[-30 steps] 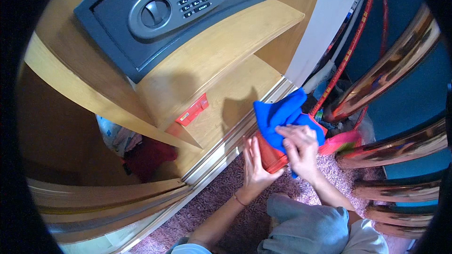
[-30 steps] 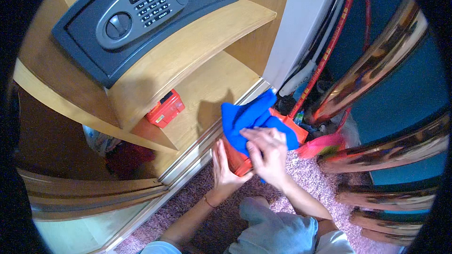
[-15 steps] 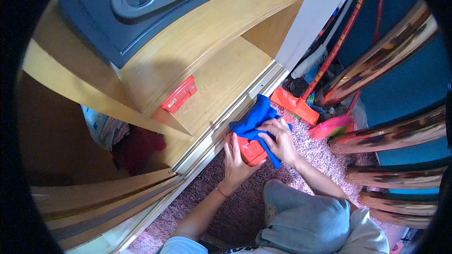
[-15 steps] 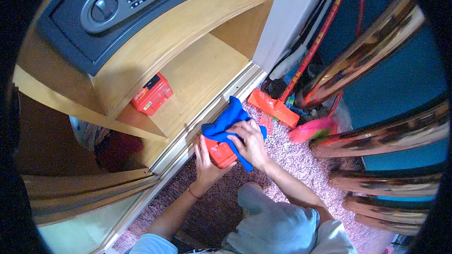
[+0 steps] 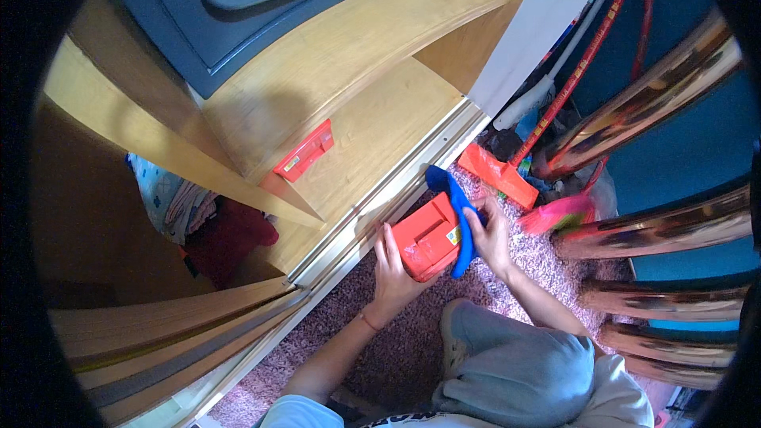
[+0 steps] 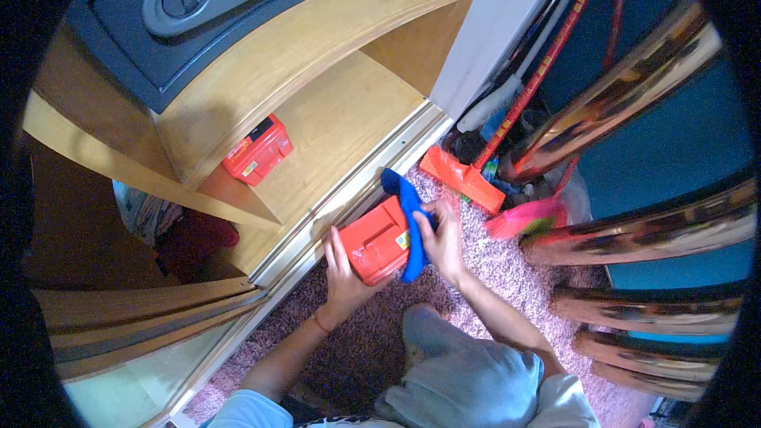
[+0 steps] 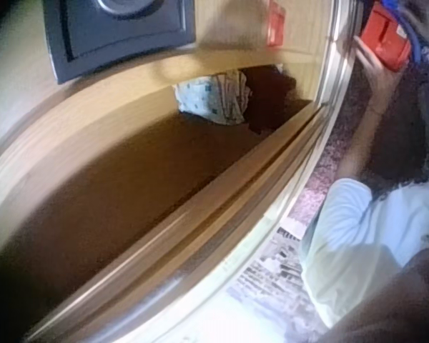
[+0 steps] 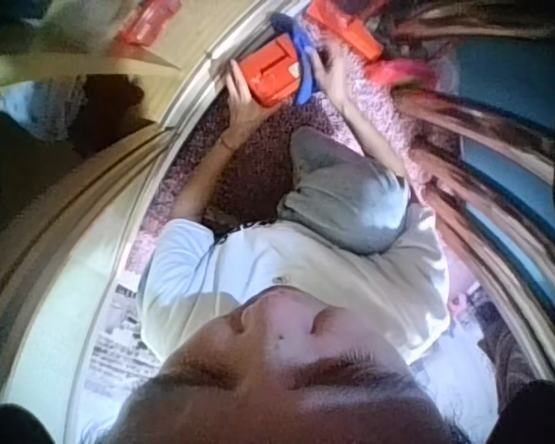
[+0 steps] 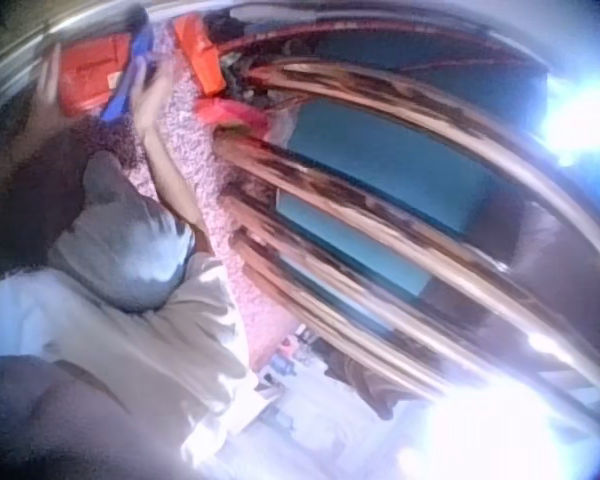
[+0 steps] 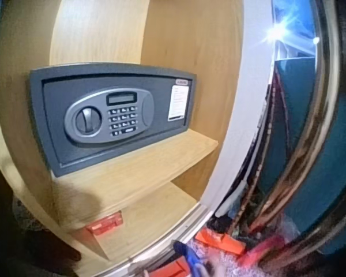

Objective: The person wipes the surface of a sliding wardrobe door and the interior shelf with a blue cloth. They then wipe the exterior of two red boxes and the metallic curtain rods using the same cloth.

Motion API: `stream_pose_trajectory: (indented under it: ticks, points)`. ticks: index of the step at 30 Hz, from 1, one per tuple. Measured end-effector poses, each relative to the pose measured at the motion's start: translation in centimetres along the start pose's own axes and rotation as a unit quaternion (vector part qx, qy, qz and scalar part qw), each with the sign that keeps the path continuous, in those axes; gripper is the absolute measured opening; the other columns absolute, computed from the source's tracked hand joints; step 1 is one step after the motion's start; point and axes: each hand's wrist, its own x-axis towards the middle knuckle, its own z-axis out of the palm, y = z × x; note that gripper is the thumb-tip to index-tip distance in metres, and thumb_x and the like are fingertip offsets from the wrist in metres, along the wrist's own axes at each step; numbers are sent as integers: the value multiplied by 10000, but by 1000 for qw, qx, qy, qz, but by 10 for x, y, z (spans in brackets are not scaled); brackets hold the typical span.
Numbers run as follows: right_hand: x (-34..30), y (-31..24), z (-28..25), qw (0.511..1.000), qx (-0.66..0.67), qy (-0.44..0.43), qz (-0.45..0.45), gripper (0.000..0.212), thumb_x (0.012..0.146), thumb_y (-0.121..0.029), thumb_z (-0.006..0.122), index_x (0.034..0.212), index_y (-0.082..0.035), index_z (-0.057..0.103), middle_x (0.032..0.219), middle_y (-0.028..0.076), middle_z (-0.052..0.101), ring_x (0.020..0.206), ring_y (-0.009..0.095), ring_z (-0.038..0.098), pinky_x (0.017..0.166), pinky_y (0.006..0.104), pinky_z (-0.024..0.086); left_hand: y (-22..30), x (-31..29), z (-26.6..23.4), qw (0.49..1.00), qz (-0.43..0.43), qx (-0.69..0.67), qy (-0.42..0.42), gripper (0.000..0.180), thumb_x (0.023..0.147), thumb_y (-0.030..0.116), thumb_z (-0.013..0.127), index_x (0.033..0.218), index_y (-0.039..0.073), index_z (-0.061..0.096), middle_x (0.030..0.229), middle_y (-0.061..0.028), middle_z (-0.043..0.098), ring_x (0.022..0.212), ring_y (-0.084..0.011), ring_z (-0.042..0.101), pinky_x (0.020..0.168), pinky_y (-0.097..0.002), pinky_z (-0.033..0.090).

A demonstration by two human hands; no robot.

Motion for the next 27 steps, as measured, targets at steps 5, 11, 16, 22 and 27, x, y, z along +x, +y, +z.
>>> stream_pose_trajectory:
  ticks: [5, 11, 16, 22, 27]
  points:
    - [-31, -48, 12, 960, -120, -105, -229, 161, 808, -202, 745, 899, -96, 664, 929, 79, 598, 868, 268, 552, 758, 387, 425, -2, -7, 3, 999, -32, -39, 9, 1334, 599, 470, 895, 1495, -102, 88, 1430, -390, 282, 1299, -544, 386, 1063, -534, 409]
    - [19, -59, 12, 934, -204, -155, -247, 167, 823, -220, 714, 952, -114, 716, 1008, 35, 638, 936, 252, 535, 818, 384, 416, -2, -5, 4, 999, -30, -40, 20, 1394, 564, 492, 919, 1497, -102, 70, 1413, -341, 315, 1294, -502, 397, 1057, -530, 393]
    - [-3, -64, 26, 934, -127, -221, -252, 204, 833, -148, 687, 1019, -68, 712, 1081, 43, 651, 1009, 231, 550, 822, 372, 420, -1, -2, 6, 999, -35, -37, 10, 1393, 570, 489, 918, 1496, -102, 62, 1405, -334, 312, 1274, -496, 407, 1053, -538, 387]
    - [8, -73, 21, 929, -154, -189, -279, 228, 801, -124, 719, 1022, -70, 704, 1086, 106, 596, 980, 292, 556, 849, 418, 448, -5, -6, 2, 998, -39, -38, 27, 1333, 595, 489, 898, 1482, -114, 107, 1348, -352, 347, 1178, -521, 470, 982, -537, 450]
    - [33, -24, 24, 985, -34, -50, -162, 159, 856, -138, 721, 927, -21, 640, 939, 140, 583, 864, 289, 582, 772, 388, 488, 1, -6, 0, 999, -36, -32, -14, 1335, 624, 515, 875, 1494, -105, 74, 1455, -387, 233, 1354, -560, 297, 1100, -551, 362]
